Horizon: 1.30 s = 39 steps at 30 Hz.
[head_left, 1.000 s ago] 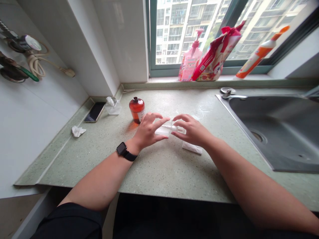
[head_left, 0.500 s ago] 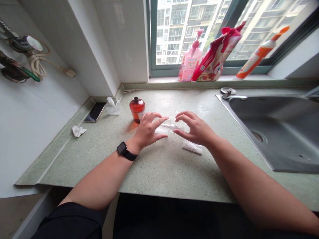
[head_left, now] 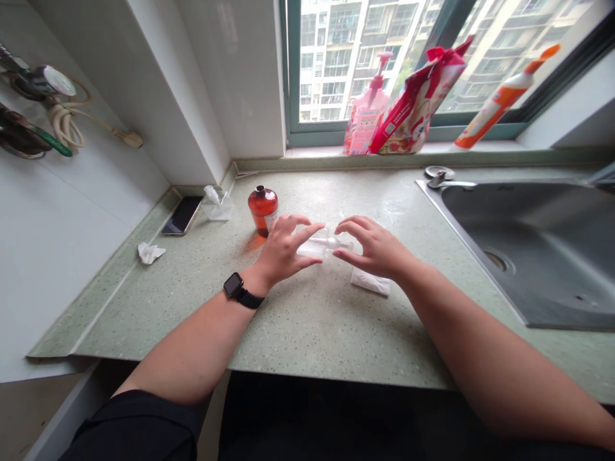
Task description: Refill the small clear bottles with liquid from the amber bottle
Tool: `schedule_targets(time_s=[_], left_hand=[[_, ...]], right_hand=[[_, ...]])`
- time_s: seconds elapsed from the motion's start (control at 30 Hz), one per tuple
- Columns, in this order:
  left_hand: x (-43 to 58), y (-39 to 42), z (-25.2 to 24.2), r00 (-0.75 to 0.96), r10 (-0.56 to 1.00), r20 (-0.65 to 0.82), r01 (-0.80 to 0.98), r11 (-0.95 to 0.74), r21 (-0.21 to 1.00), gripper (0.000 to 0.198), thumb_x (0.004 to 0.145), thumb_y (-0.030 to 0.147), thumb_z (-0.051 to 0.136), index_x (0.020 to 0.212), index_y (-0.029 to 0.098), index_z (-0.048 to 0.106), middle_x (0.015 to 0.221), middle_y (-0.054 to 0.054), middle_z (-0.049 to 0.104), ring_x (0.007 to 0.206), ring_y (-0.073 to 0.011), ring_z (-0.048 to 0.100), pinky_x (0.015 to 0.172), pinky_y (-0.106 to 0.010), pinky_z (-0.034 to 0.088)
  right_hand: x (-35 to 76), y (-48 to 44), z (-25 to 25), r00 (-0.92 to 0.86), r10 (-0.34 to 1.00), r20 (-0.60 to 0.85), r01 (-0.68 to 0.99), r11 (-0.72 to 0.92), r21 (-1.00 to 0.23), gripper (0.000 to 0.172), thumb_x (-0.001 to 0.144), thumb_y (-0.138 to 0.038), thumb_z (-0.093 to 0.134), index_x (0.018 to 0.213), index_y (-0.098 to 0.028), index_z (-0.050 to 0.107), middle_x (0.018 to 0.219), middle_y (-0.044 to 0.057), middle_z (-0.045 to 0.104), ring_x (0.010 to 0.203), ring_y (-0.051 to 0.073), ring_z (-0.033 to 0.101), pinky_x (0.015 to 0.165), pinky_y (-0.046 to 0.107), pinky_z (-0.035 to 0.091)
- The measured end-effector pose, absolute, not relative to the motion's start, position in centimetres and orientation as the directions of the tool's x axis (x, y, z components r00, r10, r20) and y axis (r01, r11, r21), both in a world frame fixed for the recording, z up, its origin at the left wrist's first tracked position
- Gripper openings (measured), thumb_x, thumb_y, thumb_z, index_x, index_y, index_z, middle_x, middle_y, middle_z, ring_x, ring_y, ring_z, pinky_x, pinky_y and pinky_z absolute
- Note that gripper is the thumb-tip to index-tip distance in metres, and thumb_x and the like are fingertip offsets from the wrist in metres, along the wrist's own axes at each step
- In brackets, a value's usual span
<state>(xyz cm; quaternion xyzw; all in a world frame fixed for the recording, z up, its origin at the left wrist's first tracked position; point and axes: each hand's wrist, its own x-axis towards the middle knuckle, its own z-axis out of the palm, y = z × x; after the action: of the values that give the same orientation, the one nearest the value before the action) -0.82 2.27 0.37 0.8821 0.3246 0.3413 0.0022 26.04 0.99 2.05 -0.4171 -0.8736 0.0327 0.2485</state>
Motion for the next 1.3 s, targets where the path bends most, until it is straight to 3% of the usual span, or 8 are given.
schedule_targets(time_s=[0.47,0.93,1.07,1.2,1.3], left_hand=[[-0.7,2.2,0.2,0.591,0.551,0.589,0.571,-0.802,0.176,0.07,0.089,0.06,0.079,0.149,0.03,0.061,0.132,-0.011,0.062,0.12,-0.0316,0.056,0.113,-0.053,0.044],[-0.7,1.8,0.8,0.606,0.51,0.61,0.56,-0.818,0.128,0.067,0.091,0.055,0.079,0.149,0.026,0.06,0.136,-0.013,0.061,0.128,-0.0327,0.054,0.119,-0.054,0.042],[-0.8,1.6,1.5,0.559,0.478,0.678,0.563,-0.819,0.113,0.063,0.094,0.051,0.078,0.149,0.03,0.056,0.136,-0.011,0.061,0.127,-0.0312,0.057,0.115,-0.053,0.047],[-1.5,1.8,2.6,0.372,0.404,0.836,0.579,-0.805,0.132,0.069,0.091,0.051,0.081,0.149,0.03,0.05,0.136,-0.011,0.059,0.126,-0.03,0.059,0.112,-0.051,0.052],[-2.6,2.2,3.8,0.212,0.351,0.912,0.598,-0.785,0.163,0.076,0.088,0.055,0.083,0.148,0.029,0.045,0.136,-0.011,0.056,0.129,-0.0307,0.059,0.113,-0.053,0.053]], right_hand=[[25.6,1.4,0.9,-0.542,0.721,0.431,0.718,0.664,-0.207,0.016,0.095,-0.042,0.073,0.099,-0.026,0.072,0.111,0.008,0.075,0.103,0.028,0.07,0.092,0.049,0.059],[25.1,0.8,2.2,-0.553,0.76,0.342,0.686,0.648,-0.331,0.031,0.103,-0.048,0.059,0.088,-0.026,0.075,0.106,0.008,0.074,0.103,0.026,0.069,0.093,0.046,0.056],[25.2,0.6,2.7,-0.49,0.76,0.427,0.707,0.633,-0.316,0.036,0.104,-0.054,0.054,0.096,-0.026,0.075,0.108,0.009,0.074,0.105,0.028,0.068,0.095,0.048,0.055],[26.7,1.0,3.1,-0.35,0.737,0.578,0.678,0.625,-0.386,0.053,0.107,-0.064,0.038,0.121,-0.025,0.07,0.119,0.011,0.072,0.115,0.031,0.067,0.099,0.05,0.053],[27.9,1.6,3.0,-0.257,0.758,0.599,0.723,0.562,-0.402,0.058,0.107,-0.065,0.032,0.126,-0.025,0.068,0.121,0.011,0.071,0.117,0.032,0.066,0.101,0.052,0.053]])
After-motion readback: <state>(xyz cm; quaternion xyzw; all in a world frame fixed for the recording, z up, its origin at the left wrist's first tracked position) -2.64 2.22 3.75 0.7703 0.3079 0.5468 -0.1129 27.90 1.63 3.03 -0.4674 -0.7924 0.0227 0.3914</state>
